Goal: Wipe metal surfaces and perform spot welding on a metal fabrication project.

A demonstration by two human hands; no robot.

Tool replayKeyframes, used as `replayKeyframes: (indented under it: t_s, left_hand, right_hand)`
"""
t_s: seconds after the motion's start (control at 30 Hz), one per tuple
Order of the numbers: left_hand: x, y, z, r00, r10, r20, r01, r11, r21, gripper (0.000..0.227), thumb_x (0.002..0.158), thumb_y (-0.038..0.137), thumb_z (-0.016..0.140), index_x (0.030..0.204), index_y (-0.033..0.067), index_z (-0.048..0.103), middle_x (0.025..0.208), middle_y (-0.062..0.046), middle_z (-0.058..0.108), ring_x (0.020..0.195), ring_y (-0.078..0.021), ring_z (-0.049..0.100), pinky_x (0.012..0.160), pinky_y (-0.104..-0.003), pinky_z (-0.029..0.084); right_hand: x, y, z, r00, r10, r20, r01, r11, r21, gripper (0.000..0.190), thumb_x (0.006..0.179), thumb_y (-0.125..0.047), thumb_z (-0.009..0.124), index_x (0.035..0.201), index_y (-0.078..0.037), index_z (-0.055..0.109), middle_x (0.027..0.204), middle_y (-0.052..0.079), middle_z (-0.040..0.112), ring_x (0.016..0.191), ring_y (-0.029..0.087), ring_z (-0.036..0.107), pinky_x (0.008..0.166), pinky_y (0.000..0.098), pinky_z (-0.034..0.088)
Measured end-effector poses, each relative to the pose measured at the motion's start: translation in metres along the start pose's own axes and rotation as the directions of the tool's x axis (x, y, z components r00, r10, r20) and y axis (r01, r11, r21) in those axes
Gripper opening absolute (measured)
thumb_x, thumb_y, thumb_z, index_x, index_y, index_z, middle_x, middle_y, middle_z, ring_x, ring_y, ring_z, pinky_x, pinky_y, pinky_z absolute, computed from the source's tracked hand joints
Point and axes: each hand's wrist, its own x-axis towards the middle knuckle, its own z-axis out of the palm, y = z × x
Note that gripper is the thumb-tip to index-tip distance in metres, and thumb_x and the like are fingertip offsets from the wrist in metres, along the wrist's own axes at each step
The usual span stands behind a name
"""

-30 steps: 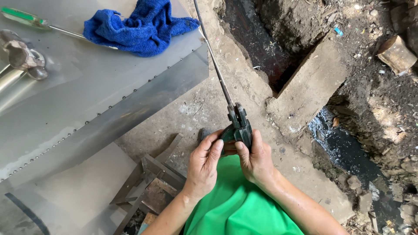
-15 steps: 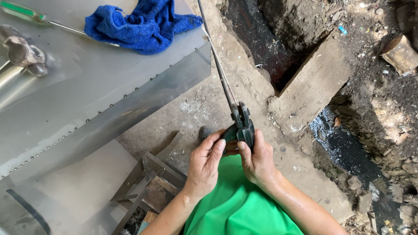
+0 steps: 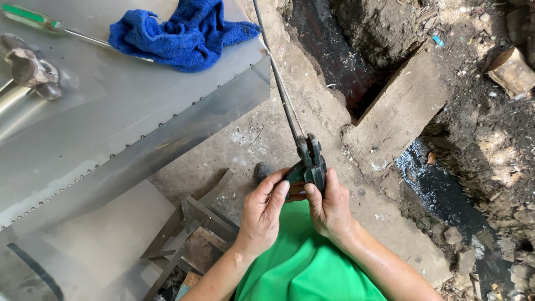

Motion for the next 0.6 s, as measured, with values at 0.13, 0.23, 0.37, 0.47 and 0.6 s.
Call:
replayKeyframes:
  t_s: [0.13, 0.23, 0.37, 0.47, 0.6]
  left_hand:
    - [-0.001, 0.0, 0.0, 1.0, -0.022, -0.007, 0.021, 0.998, -0.063, 0.035, 0.11, 0.018, 0.05, 0.136, -0.0029, 0.06, 0.118, -0.012, 0.075, 0.108, -0.0176, 0.073, 0.099, -0.033, 0.058]
    - [0.001, 0.002, 0.001, 1.0, -0.014, -0.014, 0.014, 1.0, -0.002, 0.035, 0.109, 0.018, 0.051, 0.135, -0.0026, 0.061, 0.118, -0.012, 0.075, 0.108, -0.0174, 0.073, 0.098, -0.032, 0.058]
    - [0.001, 0.002, 0.001, 1.0, -0.012, -0.01, 0.012, 1.0, 0.008, 0.035, 0.109, 0.018, 0.051, 0.135, -0.0021, 0.061, 0.118, -0.011, 0.076, 0.109, -0.0169, 0.073, 0.098, -0.031, 0.058]
    - [0.001, 0.002, 0.0, 1.0, -0.007, -0.013, 0.007, 0.999, 0.034, 0.034, 0.109, 0.018, 0.051, 0.135, -0.0021, 0.061, 0.118, -0.011, 0.076, 0.109, -0.017, 0.073, 0.098, -0.032, 0.057]
    - [0.001, 0.002, 0.001, 1.0, 0.002, 0.003, -0.002, 1.0, -0.003, 0.033, 0.11, 0.016, 0.05, 0.136, -0.0024, 0.061, 0.119, -0.012, 0.075, 0.11, -0.0174, 0.072, 0.099, -0.032, 0.057]
  right_hand:
    - [-0.003, 0.004, 0.001, 0.999, 0.042, 0.007, -0.042, 0.999, -0.035, 0.033, 0.104, -0.031, 0.056, 0.111, 0.0, 0.049, 0.081, 0.013, 0.072, 0.07, 0.023, 0.077, 0.059, 0.0332, 0.058]
    - [0.0, -0.002, -0.001, 0.999, 0.039, 0.015, -0.039, 0.999, 0.008, 0.033, 0.105, -0.031, 0.055, 0.113, 0.0, 0.048, 0.084, 0.013, 0.073, 0.072, 0.023, 0.078, 0.06, 0.0325, 0.059]
    - [-0.001, -0.001, 0.0, 1.0, 0.014, 0.014, -0.015, 0.999, 0.038, 0.032, 0.106, -0.029, 0.055, 0.115, 0.001, 0.049, 0.087, 0.011, 0.074, 0.077, 0.022, 0.081, 0.062, 0.0317, 0.062]
    - [0.003, -0.006, -0.001, 0.999, 0.031, 0.018, -0.032, 0.998, 0.058, 0.032, 0.105, -0.029, 0.054, 0.116, 0.001, 0.049, 0.088, 0.011, 0.075, 0.078, 0.021, 0.081, 0.063, 0.0315, 0.062]
    - [0.004, -0.011, 0.0, 0.999, 0.035, 0.026, -0.038, 0.989, 0.14, 0.034, 0.107, -0.03, 0.053, 0.119, 0.001, 0.049, 0.092, 0.01, 0.075, 0.08, 0.02, 0.08, 0.066, 0.0312, 0.063]
